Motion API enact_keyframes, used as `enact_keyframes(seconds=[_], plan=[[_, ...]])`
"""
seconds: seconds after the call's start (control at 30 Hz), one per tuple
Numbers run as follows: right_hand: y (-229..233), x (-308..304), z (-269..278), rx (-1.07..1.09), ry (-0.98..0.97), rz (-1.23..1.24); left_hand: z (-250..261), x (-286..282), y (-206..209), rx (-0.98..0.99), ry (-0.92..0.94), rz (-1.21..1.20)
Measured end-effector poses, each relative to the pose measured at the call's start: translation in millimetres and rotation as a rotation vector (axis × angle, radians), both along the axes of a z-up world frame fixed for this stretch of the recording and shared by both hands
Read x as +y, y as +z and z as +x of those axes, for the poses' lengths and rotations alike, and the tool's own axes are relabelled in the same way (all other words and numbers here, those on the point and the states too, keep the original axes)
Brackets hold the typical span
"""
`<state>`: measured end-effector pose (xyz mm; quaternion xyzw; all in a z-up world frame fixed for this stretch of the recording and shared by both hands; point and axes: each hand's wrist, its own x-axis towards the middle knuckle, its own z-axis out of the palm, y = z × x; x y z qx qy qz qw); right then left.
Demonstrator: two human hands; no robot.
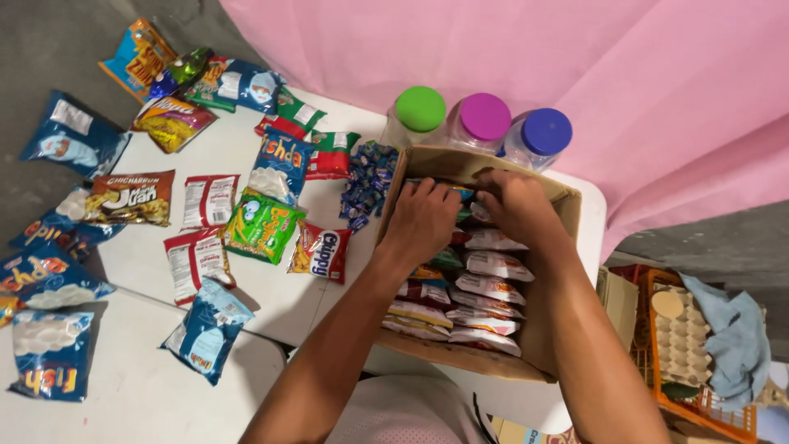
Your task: The person packs various snack packets, including chips and candies, from a white table into a cardboard box. They handle the items by hand, arranging them in rows within the box.
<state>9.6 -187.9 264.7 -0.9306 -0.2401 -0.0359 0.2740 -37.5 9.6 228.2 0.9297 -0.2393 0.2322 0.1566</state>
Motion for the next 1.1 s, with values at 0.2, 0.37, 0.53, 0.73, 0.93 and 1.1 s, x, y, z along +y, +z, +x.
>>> enact_keyframes(seconds=[0.2, 0.37, 0.53, 0.73, 0.93, 1.1], plan=[[28, 33, -9, 0.291, -0.104, 0.345, -26, 10, 37, 0.022, 0.092, -0.288], [26, 90, -20, 0.447, 0.160, 0.957, -62, 28, 88, -0.068, 0.046, -0.659], [32, 180, -42, 1.035, 0.348, 1.470, -87, 55, 93, -0.157, -0.096, -0.785], [5, 274, -62, 1.254, 0.395, 1.382, -97, 145, 66, -0.125, -0.007, -0.769], [29, 369, -130, 1.425, 0.321, 1.598, -141, 247, 49, -0.118, 0.280, -0.669], [25, 416, -160, 1.613, 0.553, 1.230, -176, 320, 5, 0.015, 0.839, -0.262]])
